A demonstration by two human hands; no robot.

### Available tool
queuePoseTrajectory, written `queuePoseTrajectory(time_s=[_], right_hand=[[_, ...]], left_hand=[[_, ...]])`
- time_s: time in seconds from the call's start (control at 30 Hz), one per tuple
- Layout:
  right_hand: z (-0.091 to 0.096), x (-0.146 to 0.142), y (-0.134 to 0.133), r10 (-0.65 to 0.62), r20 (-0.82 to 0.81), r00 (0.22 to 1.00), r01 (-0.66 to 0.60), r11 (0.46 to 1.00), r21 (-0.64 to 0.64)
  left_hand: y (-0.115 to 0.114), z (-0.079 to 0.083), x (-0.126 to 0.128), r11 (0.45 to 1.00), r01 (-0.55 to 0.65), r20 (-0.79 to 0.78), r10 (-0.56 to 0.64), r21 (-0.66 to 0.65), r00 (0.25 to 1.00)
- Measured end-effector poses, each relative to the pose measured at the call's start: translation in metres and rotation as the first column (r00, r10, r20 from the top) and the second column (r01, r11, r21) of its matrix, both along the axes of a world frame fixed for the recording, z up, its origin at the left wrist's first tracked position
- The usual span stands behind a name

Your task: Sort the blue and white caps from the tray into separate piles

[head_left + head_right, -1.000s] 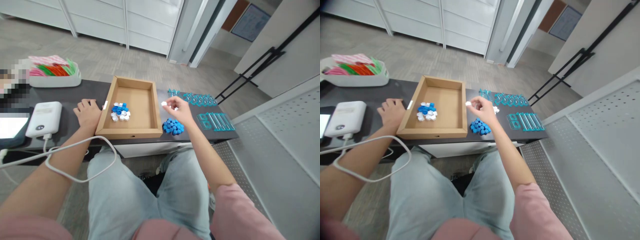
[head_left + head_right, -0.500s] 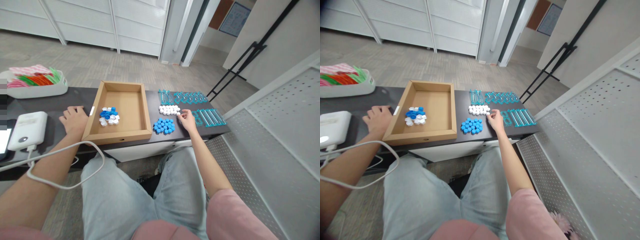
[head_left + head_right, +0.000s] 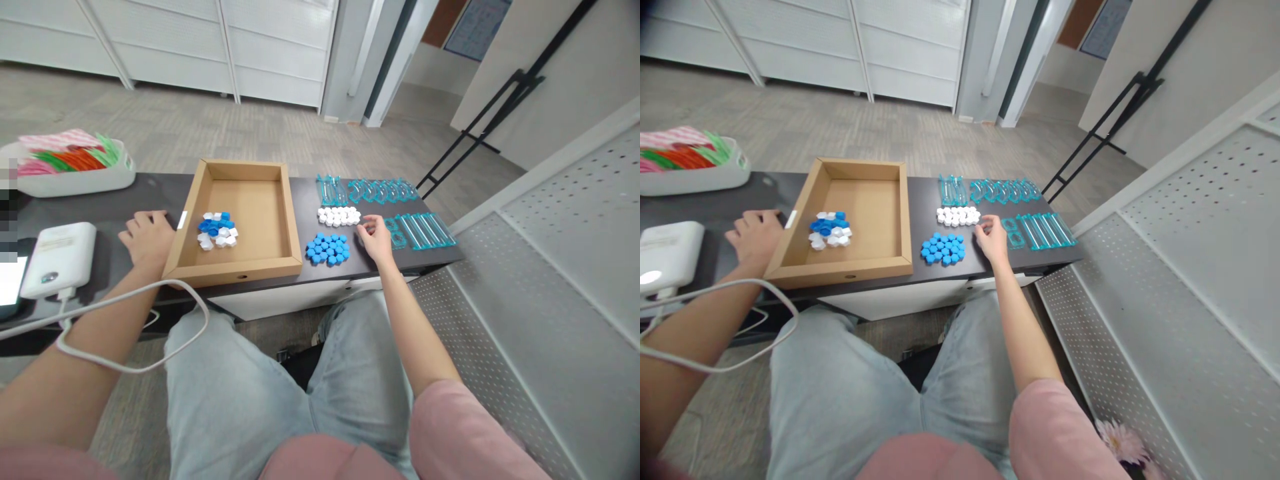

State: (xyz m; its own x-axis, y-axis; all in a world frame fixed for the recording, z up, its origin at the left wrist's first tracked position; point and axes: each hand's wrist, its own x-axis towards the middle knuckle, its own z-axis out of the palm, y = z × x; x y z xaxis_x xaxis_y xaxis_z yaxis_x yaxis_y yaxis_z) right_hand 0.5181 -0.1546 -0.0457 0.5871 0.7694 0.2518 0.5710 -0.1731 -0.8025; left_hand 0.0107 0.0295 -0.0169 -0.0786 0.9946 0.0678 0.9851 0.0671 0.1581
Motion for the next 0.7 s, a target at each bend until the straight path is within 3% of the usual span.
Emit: queuePoseTrajectory(time_s=[0.2,0.27,0.33,0.4,0.5,0.57,0.7], right_hand=[[0.005,-0.01,-0.002,0.065,-0.033,0.997,-0.06,0.987,0.149],[0.017,-0.029,0.003,0.12,-0.004,0.993,-0.117,0.975,0.19],[0.034,-0.059,0.013,0.26,0.076,0.963,-0.27,0.944,0.188],[0.054,-0.1,0.031,0.478,0.198,0.856,-0.505,0.855,0.118],[0.076,-0.168,0.073,0.748,0.326,0.578,-0.769,0.633,-0.09],[0.08,-0.206,0.105,0.823,0.356,0.442,-0.802,0.541,-0.255],[0.071,-0.249,0.152,0.877,0.363,0.316,-0.737,0.468,-0.488]], left_hand=[[-0.009,0.007,0.003,1.0,0.005,0.107,-0.006,0.002,0.994],[-0.011,0.008,0.005,0.999,0.015,0.11,-0.019,0.034,0.994],[-0.013,0.008,0.006,0.998,0.016,0.101,-0.022,0.057,0.995],[-0.013,0.008,0.008,0.998,0.006,0.096,-0.012,0.066,0.995],[-0.012,0.007,0.01,0.996,-0.02,0.1,0.011,0.081,0.995],[-0.012,0.007,0.011,0.996,-0.02,0.104,0.011,0.089,0.995],[-0.01,0.004,0.01,0.996,-0.021,0.096,0.013,0.085,0.995]])
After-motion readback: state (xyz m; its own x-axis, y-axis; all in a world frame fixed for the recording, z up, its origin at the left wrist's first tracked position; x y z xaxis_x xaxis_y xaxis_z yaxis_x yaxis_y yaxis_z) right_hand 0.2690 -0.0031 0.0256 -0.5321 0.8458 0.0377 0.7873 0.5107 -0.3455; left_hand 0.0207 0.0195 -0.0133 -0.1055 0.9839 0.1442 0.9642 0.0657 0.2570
